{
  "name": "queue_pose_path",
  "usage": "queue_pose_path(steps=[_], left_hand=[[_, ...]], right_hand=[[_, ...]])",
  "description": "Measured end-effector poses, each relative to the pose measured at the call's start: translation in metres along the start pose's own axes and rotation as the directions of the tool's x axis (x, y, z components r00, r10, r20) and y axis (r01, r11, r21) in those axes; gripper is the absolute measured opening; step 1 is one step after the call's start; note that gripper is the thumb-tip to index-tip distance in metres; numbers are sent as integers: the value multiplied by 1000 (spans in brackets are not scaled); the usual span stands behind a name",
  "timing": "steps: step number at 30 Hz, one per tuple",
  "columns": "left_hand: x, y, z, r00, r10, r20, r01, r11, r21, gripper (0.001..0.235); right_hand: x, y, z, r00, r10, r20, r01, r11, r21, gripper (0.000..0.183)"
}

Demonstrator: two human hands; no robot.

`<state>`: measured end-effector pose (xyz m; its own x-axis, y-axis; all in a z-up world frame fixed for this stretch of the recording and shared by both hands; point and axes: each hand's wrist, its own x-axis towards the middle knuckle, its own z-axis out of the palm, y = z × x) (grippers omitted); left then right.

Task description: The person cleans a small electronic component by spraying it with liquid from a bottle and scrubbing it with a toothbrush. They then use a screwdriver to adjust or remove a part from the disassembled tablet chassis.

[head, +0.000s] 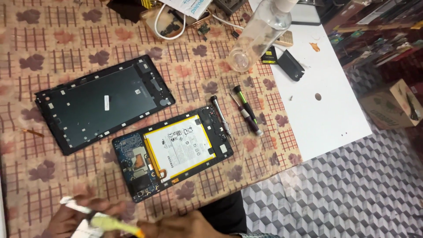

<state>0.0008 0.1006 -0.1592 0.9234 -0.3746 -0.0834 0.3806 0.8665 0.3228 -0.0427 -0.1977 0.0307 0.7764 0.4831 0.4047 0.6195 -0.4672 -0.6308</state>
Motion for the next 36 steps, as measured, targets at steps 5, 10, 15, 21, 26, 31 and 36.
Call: queue_pose_path(steps=[5,10,15,21,26,31,36], left_hand=[[2,-49,111,783,363,-505,-110,880,462,28],[12,-33,194,932,337,135,-357,784,508,69],[22,-15,203,942,261,211,-329,844,425,85],[27,-36,175,917,239,318,-361,836,413,75],[32,-35,180,906,295,304,-394,850,350,72],[29,-38,176,911,268,312,-368,871,326,68],[30,-36,180,916,272,295,-391,768,507,70]], right_hand=[[-5,-3,2,993,100,-65,-93,990,104,20],[11,-18,6,945,284,-160,-271,957,102,4],[19,-27,11,932,278,-232,-275,960,46,21],[19,-22,10,920,243,-306,-240,970,47,19],[25,-22,8,921,282,-268,-291,957,8,23],[18,-23,13,922,248,-296,-249,968,35,23],[20,-11,6,905,334,-264,-343,939,15,27]])
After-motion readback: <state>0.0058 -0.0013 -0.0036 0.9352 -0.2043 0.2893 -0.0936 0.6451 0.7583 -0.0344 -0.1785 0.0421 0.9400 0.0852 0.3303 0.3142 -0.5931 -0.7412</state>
